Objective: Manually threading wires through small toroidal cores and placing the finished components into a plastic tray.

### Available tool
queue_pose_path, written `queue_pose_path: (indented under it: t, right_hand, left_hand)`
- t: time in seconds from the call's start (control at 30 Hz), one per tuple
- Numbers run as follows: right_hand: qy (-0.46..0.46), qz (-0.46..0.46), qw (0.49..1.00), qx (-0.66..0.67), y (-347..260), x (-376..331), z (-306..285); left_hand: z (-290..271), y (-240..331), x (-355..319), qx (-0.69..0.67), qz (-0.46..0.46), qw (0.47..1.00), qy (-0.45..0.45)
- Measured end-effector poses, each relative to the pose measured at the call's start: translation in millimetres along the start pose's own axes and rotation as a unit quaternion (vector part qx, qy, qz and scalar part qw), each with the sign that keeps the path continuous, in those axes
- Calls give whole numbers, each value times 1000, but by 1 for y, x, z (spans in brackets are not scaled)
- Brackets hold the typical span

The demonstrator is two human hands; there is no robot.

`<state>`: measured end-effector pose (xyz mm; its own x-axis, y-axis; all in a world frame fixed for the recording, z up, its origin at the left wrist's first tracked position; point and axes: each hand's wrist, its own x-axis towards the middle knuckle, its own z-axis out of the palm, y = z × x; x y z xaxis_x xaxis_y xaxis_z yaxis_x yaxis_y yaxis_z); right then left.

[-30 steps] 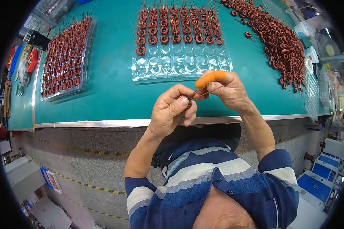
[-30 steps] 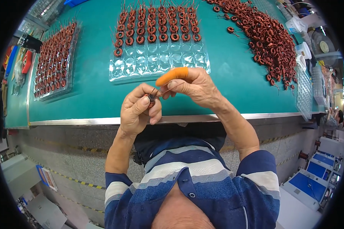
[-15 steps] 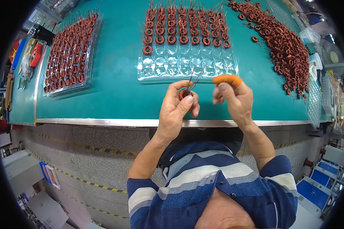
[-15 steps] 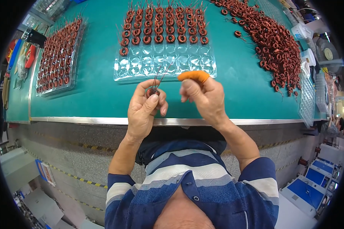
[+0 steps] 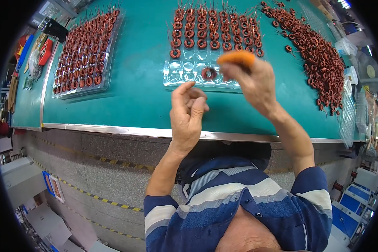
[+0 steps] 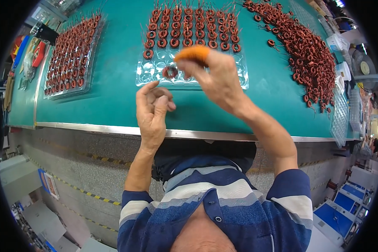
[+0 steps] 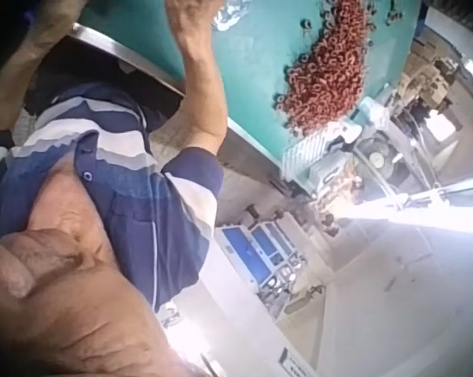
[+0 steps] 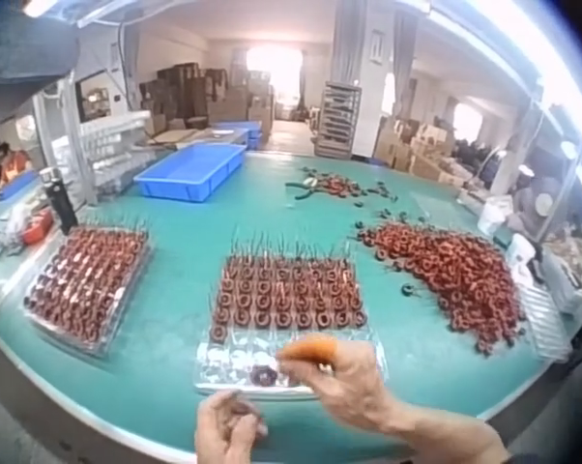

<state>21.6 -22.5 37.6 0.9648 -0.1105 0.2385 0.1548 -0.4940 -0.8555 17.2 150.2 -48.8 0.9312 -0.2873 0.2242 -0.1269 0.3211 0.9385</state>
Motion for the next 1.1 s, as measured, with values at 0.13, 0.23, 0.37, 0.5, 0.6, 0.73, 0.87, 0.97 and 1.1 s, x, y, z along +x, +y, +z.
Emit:
queue_pose_path:
  t: [0.13, 0.23, 0.37, 0.5, 0.6, 0.73, 0.87, 0.97, 1.1]
  right_hand:
    - [-2, -62, 998, -18, 21, 61, 19]
    - [-88, -68, 991, -69, 62, 91, 38]
    - [-82, -127, 980, -129, 68, 97, 31]
    - [30, -151, 978, -138, 74, 85, -6]
    - [123, -194, 912, -339, 111, 71, -76]
    - [111, -54, 836, -535, 172, 44, -176]
    - [15, -31, 838, -545, 217, 19, -210]
    - [48, -126, 824, -551, 215, 21, -183]
    - [141, -48, 931, -334, 184, 10, -153]
  left_hand:
    - [-6, -5, 3, 49, -17, 998, 20]
    - [-3, -8, 5, 131, -36, 991, -10]
    - [2, -3, 7, 129, -63, 989, -29]
    - [-12, 0, -4, 101, -94, 990, 17]
    - [-11, 26, -9, 142, 11, 988, 66]
    - [23, 114, -19, 238, 227, 944, 30]
    - [74, 175, -31, 273, 321, 902, -94]
    - [118, 179, -29, 29, 370, 928, 35]
    - [107, 178, -13, 105, 393, 894, -190]
